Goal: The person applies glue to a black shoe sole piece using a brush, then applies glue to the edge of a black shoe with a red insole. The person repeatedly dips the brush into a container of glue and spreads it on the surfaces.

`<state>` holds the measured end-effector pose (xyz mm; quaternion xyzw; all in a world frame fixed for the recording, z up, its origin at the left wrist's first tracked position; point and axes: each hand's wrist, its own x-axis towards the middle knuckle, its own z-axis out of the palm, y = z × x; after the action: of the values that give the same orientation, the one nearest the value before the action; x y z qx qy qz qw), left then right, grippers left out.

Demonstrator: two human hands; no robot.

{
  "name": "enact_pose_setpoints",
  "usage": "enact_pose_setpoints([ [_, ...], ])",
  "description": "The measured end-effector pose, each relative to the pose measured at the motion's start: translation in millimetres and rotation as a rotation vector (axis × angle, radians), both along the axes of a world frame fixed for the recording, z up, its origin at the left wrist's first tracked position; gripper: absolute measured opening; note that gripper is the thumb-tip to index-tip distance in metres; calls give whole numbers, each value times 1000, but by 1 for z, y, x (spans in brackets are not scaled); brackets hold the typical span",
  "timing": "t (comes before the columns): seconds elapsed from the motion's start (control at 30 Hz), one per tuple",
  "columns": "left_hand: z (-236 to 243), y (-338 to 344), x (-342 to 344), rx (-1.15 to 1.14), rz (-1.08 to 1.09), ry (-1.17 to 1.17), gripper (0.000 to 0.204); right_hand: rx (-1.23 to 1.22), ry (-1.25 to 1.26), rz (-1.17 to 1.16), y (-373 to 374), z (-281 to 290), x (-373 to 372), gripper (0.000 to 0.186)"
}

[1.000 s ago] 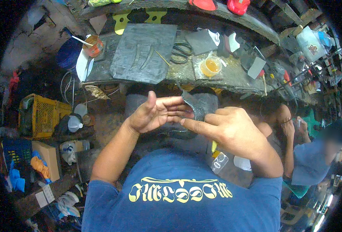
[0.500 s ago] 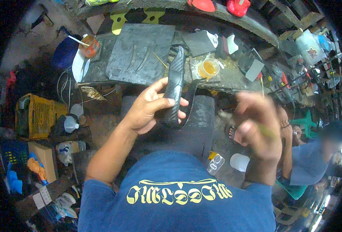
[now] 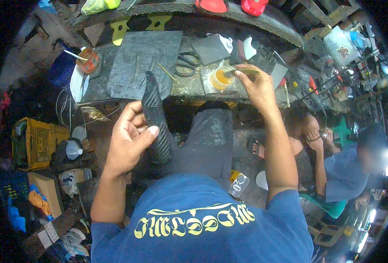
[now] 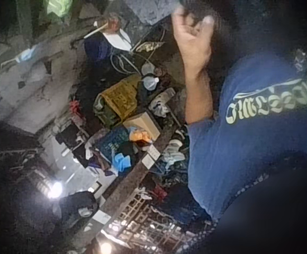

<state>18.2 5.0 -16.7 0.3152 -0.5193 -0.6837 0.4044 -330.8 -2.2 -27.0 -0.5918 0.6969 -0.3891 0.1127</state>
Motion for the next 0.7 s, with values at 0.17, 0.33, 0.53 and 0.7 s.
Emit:
enact_pose_setpoints([
  [0.17,-2,3,1,133,12,-15,39,88,176,-58,-18,-16,-2,22],
  [0.33,-13,-1,3,-54,103,-104,21,9,-80,-8,-21,-12,-11,25],
  [0.53,-10,-8,-2,-16,83,-141,27,-3,-544,-73,-9,-11,-25,28],
  [0.7,-9,-8,-12,1,70,-9,42,115,-813,-55,-1,-28,-20,30],
])
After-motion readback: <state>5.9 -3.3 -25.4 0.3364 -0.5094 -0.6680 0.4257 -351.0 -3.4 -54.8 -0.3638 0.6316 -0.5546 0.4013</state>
